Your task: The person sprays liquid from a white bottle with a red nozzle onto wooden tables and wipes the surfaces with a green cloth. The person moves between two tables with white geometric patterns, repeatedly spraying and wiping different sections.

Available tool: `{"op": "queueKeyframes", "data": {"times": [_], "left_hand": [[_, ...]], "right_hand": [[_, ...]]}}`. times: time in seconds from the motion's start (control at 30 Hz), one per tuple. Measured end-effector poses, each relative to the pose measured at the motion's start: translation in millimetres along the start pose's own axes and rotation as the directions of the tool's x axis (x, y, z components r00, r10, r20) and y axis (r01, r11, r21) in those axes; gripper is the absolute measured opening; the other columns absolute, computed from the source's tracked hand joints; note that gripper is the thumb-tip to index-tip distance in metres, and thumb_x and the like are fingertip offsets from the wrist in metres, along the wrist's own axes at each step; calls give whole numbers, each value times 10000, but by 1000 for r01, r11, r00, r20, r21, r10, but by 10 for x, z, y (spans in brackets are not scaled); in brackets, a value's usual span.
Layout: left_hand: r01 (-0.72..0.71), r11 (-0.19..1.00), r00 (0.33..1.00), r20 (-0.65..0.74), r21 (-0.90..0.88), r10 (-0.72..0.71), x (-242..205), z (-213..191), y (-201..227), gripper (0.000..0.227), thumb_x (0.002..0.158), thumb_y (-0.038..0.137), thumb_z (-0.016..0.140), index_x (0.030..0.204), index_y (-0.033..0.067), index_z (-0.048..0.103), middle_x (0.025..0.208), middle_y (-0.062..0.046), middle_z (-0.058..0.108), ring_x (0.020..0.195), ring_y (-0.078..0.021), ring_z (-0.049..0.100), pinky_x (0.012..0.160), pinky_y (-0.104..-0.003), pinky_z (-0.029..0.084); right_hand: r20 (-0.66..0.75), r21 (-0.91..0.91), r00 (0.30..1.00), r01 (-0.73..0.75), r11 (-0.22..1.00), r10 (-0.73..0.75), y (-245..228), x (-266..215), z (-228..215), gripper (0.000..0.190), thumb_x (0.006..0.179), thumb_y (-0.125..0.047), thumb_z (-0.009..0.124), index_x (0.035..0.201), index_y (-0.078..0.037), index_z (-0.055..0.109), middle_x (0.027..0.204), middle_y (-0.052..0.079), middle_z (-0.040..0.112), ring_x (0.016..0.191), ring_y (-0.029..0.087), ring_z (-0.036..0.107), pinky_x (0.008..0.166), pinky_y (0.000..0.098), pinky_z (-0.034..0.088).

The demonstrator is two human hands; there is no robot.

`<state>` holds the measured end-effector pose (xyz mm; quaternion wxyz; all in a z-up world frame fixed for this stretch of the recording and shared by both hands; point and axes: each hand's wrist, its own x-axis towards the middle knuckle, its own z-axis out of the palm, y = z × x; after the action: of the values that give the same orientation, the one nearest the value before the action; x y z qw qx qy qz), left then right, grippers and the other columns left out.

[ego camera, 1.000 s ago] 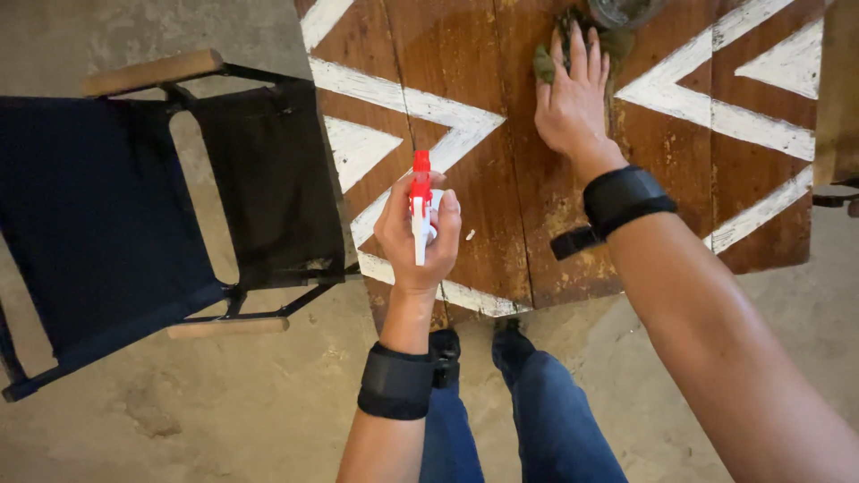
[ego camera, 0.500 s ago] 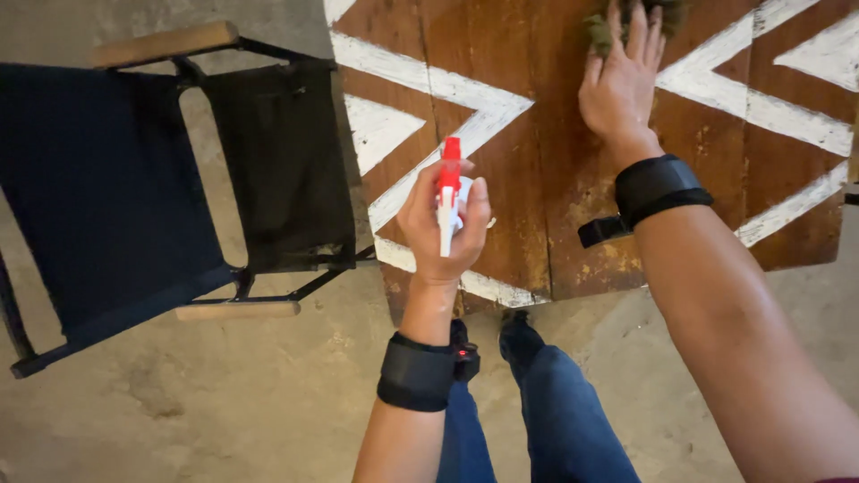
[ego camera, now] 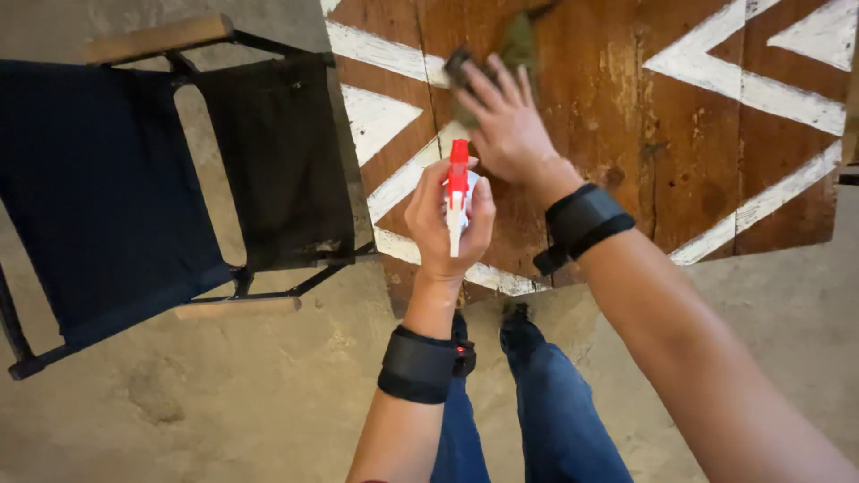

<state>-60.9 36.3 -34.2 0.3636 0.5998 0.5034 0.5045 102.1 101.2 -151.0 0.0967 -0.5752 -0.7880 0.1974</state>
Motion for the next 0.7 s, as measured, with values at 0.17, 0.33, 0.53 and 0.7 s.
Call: {"op": "queueKeyframes", "data": {"times": [0.17, 0.33, 0.53, 0.7], "left_hand": [[74, 997, 997, 3, -6, -74, -75, 31, -10, 206, 959, 83, 715, 1152, 37, 660, 916, -54, 681, 692, -125, 640, 681, -263, 535], [114, 993, 993, -12, -15, -114, -120, 90, -46, 172, 980, 89, 706, 1141, 38, 673, 893, -29, 687, 684, -85, 606, 654, -245, 504], [89, 996, 995, -51, 30, -87, -75, 116, 4, 142, 989, 93, 688, 1118, 38, 670, 948, -35, 707, 675, -69, 589, 637, -234, 491], [81, 994, 993, -92, 70, -74, -101, 162, -23, 113, 996, 91, 694, 1097, 43, 680, 936, -35, 711, 662, -73, 585, 627, -240, 481]], "right_hand": [[-39, 58, 996, 81, 995, -79, -72, -304, -23, 612, 951, -209, 638, 1550, -152, 525, 1667, 123, 368, 1570, 386, 212, 1260, 619, 136], [-81, 101, 996, -27, 994, 36, 191, -475, -29, 627, 960, -173, 616, 1579, -156, 510, 1644, 133, 374, 1582, 384, 219, 1296, 573, 168], [-44, -189, 974, -227, 955, 222, 889, -642, -1, 697, 981, -141, 545, 1648, -162, 344, 1730, 163, 154, 1593, 367, 74, 1245, 584, 18], [-33, -72, 871, -491, 868, 490, 1393, -950, -197, 631, 1097, -197, 458, 1694, -123, 268, 1748, 183, 72, 1606, 389, -7, 1254, 611, -35]]}}
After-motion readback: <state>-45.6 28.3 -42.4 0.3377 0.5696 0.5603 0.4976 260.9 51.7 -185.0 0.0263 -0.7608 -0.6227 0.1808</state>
